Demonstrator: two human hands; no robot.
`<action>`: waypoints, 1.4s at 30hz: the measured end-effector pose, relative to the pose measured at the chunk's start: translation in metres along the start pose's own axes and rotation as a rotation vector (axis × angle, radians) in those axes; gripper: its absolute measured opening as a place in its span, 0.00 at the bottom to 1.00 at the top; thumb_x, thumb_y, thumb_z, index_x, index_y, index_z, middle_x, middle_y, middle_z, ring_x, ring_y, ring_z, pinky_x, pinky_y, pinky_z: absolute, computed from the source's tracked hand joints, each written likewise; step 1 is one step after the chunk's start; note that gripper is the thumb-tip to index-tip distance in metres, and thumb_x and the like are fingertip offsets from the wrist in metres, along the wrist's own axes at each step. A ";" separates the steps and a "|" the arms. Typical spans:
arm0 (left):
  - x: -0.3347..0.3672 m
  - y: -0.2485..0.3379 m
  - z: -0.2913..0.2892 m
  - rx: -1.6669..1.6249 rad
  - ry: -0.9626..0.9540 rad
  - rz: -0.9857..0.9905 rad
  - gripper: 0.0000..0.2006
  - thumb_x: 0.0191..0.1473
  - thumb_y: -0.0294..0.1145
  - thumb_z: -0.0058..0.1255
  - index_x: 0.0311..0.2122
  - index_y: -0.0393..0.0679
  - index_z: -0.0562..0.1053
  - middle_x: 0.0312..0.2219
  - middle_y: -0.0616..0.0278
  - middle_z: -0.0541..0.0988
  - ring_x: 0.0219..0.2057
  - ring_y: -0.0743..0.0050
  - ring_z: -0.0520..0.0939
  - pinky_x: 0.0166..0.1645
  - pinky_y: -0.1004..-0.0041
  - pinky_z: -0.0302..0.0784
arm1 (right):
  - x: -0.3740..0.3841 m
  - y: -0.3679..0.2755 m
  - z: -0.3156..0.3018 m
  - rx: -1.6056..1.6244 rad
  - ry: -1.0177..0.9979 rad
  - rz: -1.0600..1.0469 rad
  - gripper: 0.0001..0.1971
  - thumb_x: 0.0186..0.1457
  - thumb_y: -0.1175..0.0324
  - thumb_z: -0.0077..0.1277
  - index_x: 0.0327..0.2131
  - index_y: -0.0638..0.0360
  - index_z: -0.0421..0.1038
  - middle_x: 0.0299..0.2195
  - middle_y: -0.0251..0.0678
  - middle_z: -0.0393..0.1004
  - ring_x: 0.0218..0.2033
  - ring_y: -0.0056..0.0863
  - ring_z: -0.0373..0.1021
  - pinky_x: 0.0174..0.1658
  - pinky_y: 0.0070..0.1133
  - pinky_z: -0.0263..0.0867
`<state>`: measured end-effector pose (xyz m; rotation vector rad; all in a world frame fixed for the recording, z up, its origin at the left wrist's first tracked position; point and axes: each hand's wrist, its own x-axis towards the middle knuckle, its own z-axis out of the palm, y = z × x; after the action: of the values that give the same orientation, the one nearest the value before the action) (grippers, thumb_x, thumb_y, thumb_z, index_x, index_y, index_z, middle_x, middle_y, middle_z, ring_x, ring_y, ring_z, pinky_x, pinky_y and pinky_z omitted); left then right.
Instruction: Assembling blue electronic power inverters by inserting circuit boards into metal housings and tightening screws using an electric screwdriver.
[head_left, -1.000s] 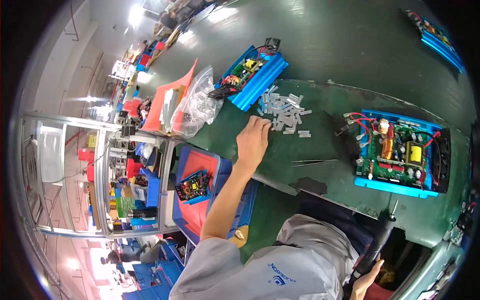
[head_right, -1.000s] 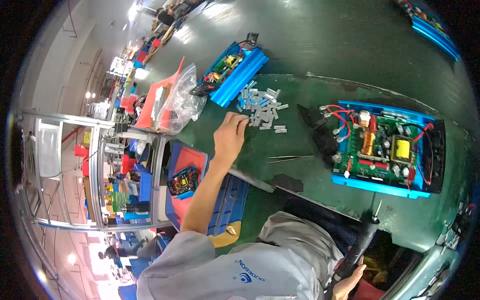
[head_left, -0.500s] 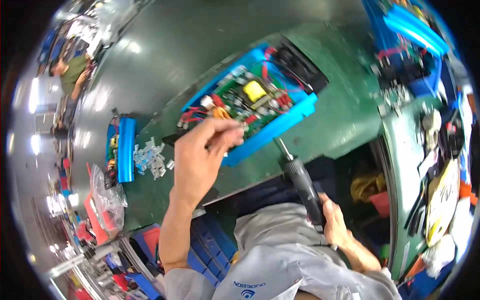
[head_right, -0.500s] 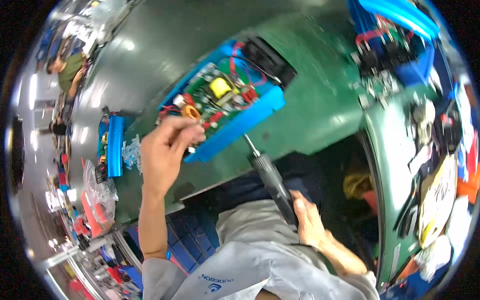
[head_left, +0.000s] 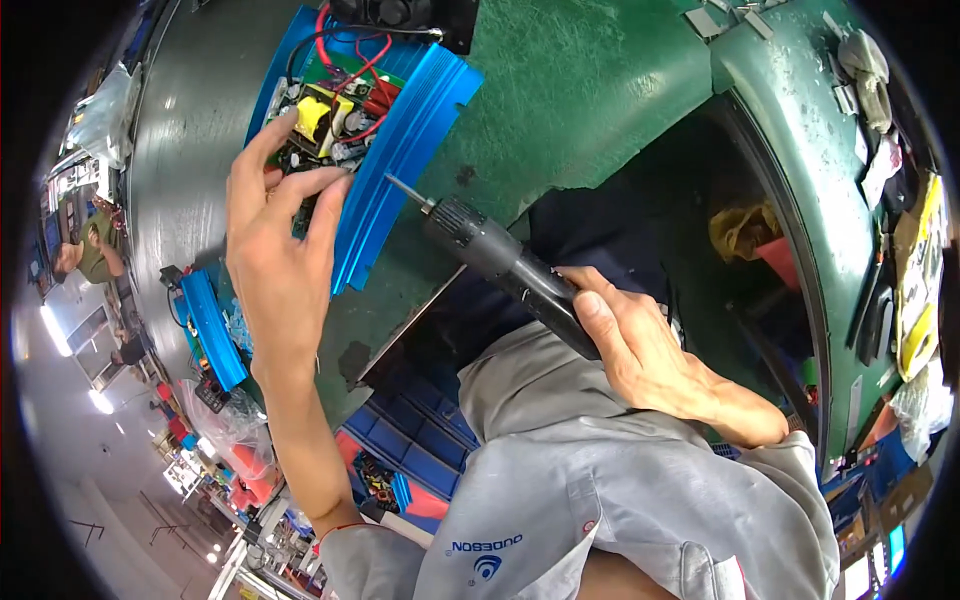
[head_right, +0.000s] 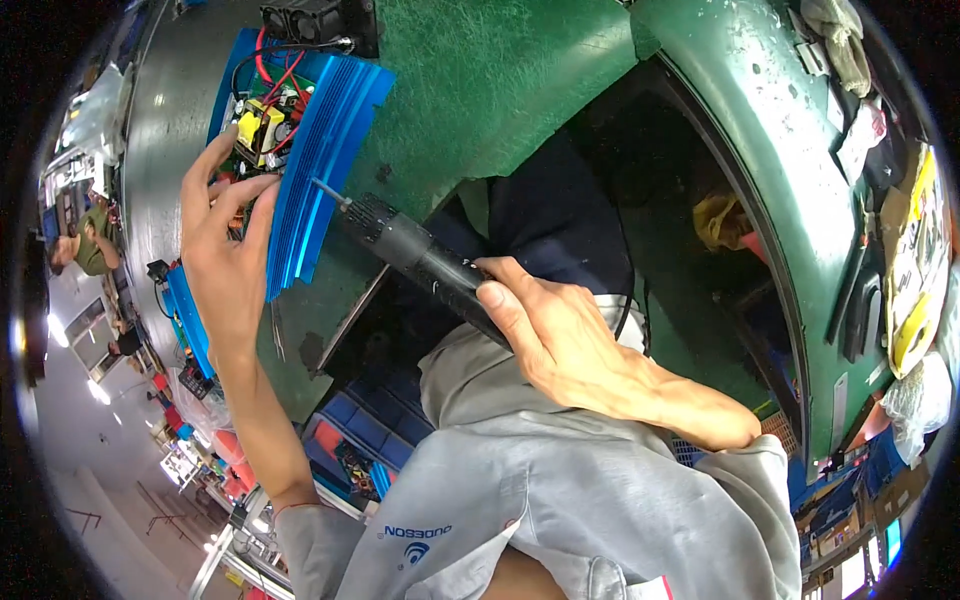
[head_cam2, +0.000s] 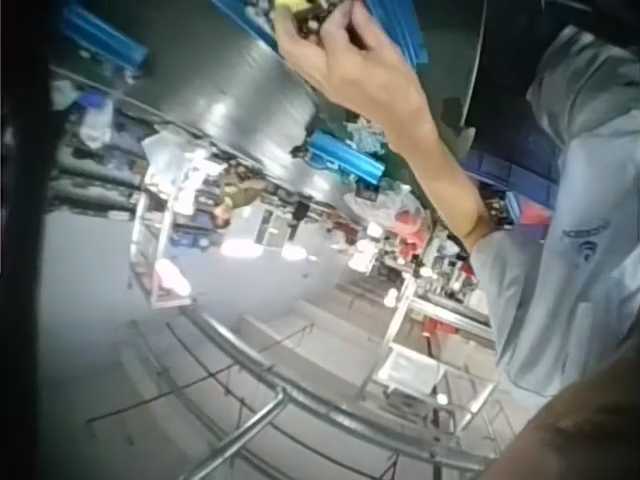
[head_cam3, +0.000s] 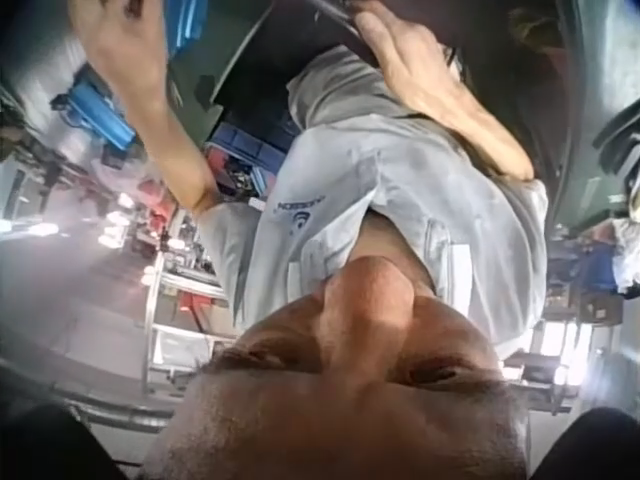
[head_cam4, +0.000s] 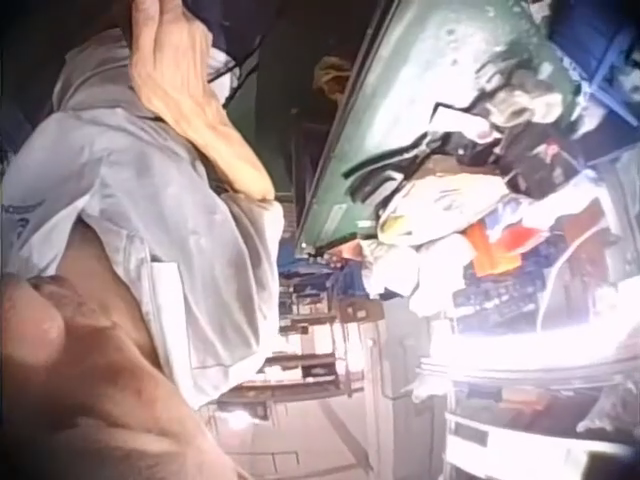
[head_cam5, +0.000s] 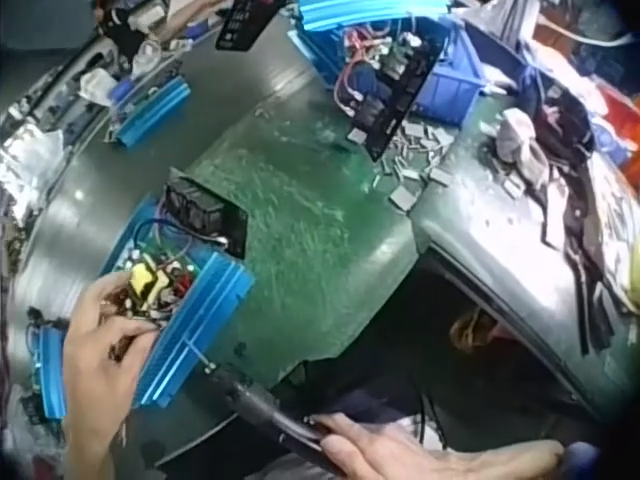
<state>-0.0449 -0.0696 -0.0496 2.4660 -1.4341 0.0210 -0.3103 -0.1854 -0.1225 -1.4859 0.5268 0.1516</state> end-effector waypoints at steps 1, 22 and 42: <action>0.002 -0.006 0.000 0.013 0.004 0.058 0.05 0.52 0.22 0.61 0.36 0.38 0.80 0.53 0.56 0.75 0.50 0.57 0.77 0.52 0.66 0.73 | 0.001 -0.001 0.000 -0.003 0.000 -0.017 0.24 0.72 0.56 0.28 0.55 0.65 0.65 0.17 0.41 0.64 0.19 0.39 0.66 0.29 0.31 0.59; 0.001 -0.027 0.006 -0.306 -0.034 0.084 0.07 0.49 0.19 0.59 0.35 0.39 0.79 0.62 0.50 0.68 0.64 0.48 0.66 0.66 0.59 0.61 | 0.016 0.013 -0.007 0.675 -0.254 0.408 0.47 0.63 0.29 0.24 0.54 0.71 0.67 0.23 0.39 0.76 0.19 0.23 0.71 0.23 0.18 0.69; -0.017 -0.027 0.002 -0.286 -0.121 0.168 0.18 0.53 0.21 0.51 0.51 0.31 0.74 0.65 0.57 0.65 0.68 0.59 0.61 0.70 0.55 0.55 | 0.011 0.009 -0.004 0.614 -0.267 0.435 0.49 0.61 0.27 0.24 0.58 0.71 0.62 0.20 0.36 0.70 0.19 0.28 0.67 0.24 0.24 0.65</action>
<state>-0.0310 -0.0431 -0.0602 2.1438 -1.5683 -0.2832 -0.3052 -0.1912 -0.1354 -0.7260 0.6052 0.4774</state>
